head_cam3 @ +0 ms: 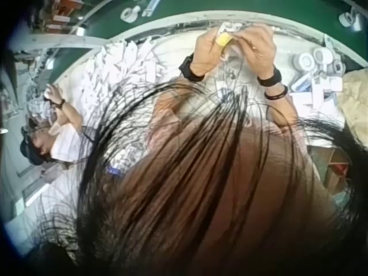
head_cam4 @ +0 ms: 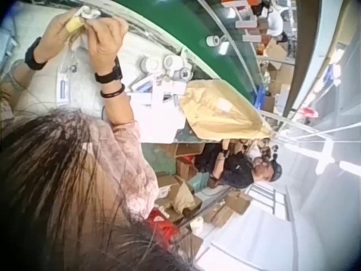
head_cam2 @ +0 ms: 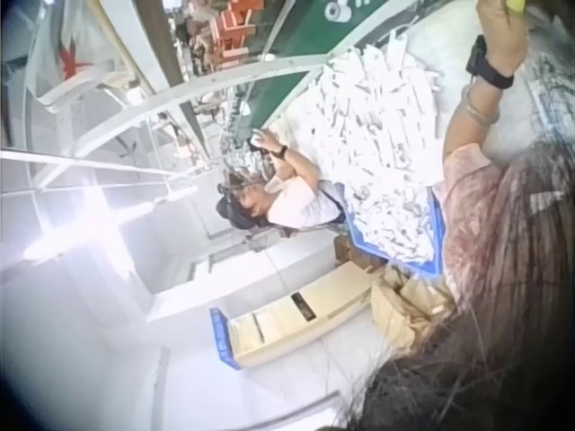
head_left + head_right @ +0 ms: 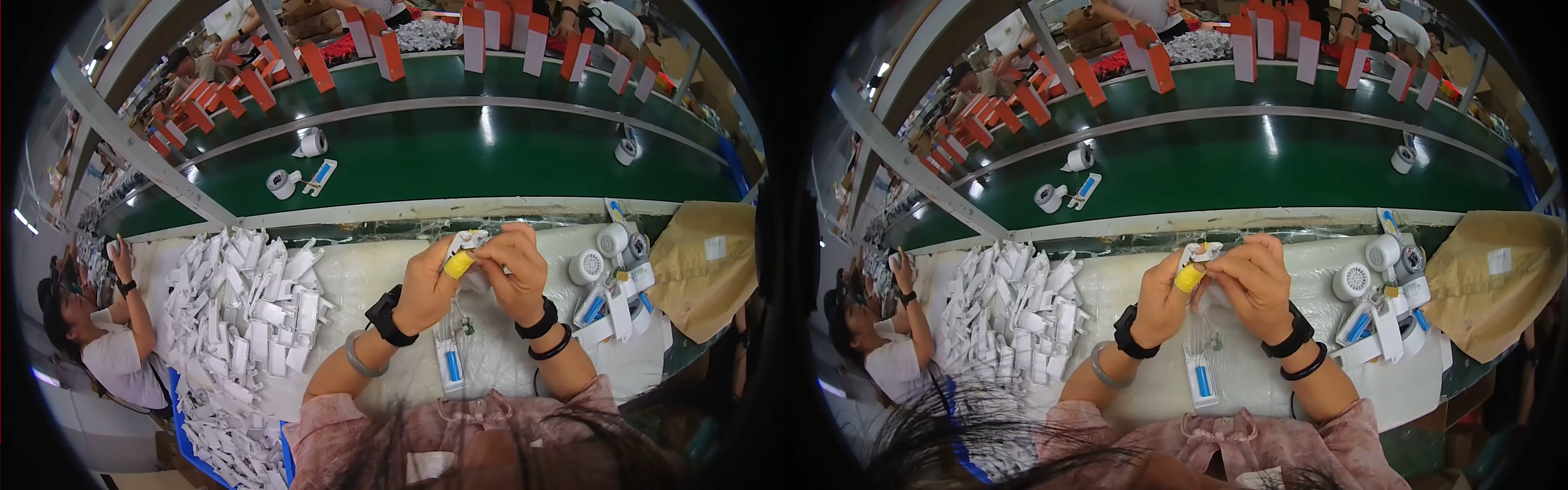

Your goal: The person picks up a fan motor and a battery housing, inserts the motor, and applies a piece of yellow tape over the components by hand. They then set the assembled unit aside on the workspace and repeat the process.

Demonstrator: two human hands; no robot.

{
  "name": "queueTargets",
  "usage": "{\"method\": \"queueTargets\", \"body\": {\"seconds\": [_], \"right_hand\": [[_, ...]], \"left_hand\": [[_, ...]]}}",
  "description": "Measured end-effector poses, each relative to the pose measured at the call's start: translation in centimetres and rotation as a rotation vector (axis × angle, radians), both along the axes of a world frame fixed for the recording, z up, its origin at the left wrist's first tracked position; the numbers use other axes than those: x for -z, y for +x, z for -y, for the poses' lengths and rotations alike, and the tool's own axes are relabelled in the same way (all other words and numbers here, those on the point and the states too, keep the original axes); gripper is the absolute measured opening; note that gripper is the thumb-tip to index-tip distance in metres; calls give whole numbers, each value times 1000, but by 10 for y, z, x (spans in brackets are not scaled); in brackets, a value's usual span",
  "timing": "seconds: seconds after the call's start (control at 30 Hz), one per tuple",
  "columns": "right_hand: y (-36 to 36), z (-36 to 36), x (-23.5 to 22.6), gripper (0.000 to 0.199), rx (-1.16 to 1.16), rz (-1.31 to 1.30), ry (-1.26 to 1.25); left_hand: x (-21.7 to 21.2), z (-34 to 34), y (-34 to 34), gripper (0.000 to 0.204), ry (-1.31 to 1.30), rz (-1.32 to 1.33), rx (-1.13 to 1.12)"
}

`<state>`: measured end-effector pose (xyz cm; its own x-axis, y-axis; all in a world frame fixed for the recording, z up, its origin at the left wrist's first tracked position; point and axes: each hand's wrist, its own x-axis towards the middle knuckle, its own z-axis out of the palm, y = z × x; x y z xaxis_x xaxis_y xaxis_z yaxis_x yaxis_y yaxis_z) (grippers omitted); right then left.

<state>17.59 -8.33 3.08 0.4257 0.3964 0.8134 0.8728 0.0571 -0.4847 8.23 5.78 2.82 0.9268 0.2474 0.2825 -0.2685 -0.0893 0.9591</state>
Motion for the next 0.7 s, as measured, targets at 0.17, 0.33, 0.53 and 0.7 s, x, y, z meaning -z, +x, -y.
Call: {"method": "queueTargets", "body": {"seconds": [0.17, 0.33, 0.53, 0.7], "right_hand": [[-2, -1, -3, 17, 18, -9, -26], [6, 2, -6, 17, -82, -78, -113], [10, -4, 22, 28, -243, -719, 112], [13, -7, 22, 44, -326, -770, -57]], "left_hand": [[5, -7, 3, 29, 3, 27, 62], [2, -9, 9, 28, -475, -123, 216], [2, -10, 9, 25, -621, -71, 264], [-3, -17, 9, 24, -327, -37, 159]]}}
